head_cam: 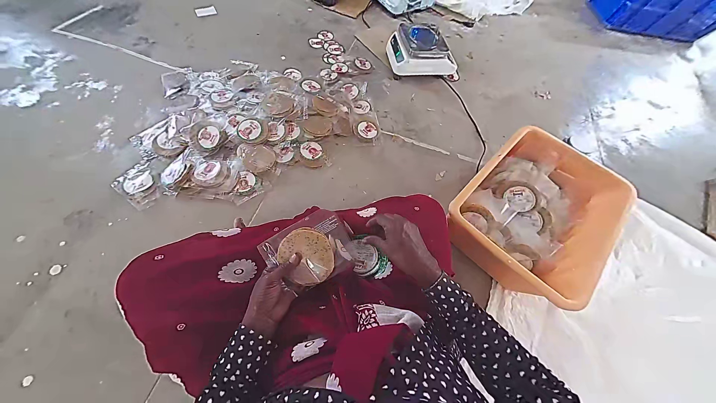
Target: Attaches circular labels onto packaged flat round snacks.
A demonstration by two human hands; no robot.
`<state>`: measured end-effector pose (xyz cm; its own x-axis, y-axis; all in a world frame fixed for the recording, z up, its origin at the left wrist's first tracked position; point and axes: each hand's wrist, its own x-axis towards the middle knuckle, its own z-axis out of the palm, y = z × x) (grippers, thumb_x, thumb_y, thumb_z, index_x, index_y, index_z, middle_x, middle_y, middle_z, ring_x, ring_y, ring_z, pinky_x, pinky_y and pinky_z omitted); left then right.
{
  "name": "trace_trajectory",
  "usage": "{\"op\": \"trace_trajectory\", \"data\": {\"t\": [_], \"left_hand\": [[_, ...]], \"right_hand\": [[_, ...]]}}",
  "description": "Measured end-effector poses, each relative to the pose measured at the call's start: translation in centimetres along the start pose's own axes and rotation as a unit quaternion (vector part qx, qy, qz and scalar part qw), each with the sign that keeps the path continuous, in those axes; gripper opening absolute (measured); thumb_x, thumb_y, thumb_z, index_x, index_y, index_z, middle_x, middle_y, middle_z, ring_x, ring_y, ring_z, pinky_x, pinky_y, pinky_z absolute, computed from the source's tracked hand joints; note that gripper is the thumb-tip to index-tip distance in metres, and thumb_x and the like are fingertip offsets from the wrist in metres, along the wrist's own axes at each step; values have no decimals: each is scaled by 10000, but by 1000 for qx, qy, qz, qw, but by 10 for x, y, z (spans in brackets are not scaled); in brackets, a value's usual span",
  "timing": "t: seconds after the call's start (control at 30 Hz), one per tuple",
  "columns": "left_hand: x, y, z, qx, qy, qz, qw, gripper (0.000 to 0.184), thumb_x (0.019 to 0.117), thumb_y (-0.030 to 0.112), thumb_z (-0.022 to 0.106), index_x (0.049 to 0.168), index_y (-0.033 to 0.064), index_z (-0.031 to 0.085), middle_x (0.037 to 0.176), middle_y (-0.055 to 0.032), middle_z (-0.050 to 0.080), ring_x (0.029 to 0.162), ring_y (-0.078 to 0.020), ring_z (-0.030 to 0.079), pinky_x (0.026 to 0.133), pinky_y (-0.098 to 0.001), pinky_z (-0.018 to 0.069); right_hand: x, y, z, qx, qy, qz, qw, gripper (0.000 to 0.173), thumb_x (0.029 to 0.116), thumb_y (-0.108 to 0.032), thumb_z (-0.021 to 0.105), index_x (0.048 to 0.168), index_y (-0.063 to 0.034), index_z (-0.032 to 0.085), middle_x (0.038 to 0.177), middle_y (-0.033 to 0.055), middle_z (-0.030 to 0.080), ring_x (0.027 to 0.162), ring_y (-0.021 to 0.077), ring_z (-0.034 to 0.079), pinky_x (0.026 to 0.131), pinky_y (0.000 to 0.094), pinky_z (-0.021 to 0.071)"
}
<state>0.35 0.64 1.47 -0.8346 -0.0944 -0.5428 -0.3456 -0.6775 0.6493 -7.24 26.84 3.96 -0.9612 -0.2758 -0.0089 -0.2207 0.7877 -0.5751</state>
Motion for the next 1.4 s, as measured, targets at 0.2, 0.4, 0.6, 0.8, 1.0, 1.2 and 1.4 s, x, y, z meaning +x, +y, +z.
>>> {"op": "trace_trajectory", "data": {"t": [0.2,0.4,0.6,0.8,1.0,1.2,1.4], "left_hand": [[6,-5,-9,23,15,0,1000,192,1002,-6,522,1191,-5,553,988,-129,722,867,-212,733,763,-383,633],[8,-4,-8,18,11,-7,1000,191,1008,3,517,1195,-2,553,995,-134,718,874,-222,734,757,-394,636],[9,-5,-11,16,0,-4,1000,188,1009,0,503,1190,-6,553,996,-131,716,886,-216,729,773,-389,632],[10,-6,-12,8,-9,-5,1000,200,1017,18,493,1209,4,548,1015,-133,712,905,-220,727,785,-396,630],[12,-8,-15,0,-31,-4,1000,235,1055,78,460,1258,-9,539,1075,-150,706,969,-238,718,839,-419,616],[13,-10,-18,8,-39,0,999,266,1068,124,469,1287,-13,533,1100,-158,698,997,-245,710,865,-426,607],[12,-10,-16,30,-21,-6,999,247,1056,110,498,1262,-18,543,1067,-142,704,963,-224,713,833,-406,614]], "right_hand": [[-3,9,18,-19,-2,27,999,148,892,-192,773,949,-58,745,868,119,716,851,301,695,769,527,543],[-5,16,7,72,44,55,995,134,962,-218,729,970,-85,736,814,76,703,759,222,671,724,477,535],[-8,19,5,140,110,43,983,138,962,-107,699,1079,-54,750,1025,90,726,903,184,697,835,414,574],[-8,16,-7,258,155,120,946,116,955,-105,724,1044,-33,712,844,37,706,598,52,587,555,223,498],[-9,9,-2,335,121,135,925,103,939,-64,732,1032,-24,713,828,24,713,590,39,589,531,192,490],[-8,-2,4,346,66,110,929,107,910,-38,751,1006,-18,708,795,23,698,568,31,560,515,190,464],[-2,-18,16,426,-52,116,896,169,899,-8,741,1055,-19,678,843,24,728,644,25,618,549,176,474]]}}
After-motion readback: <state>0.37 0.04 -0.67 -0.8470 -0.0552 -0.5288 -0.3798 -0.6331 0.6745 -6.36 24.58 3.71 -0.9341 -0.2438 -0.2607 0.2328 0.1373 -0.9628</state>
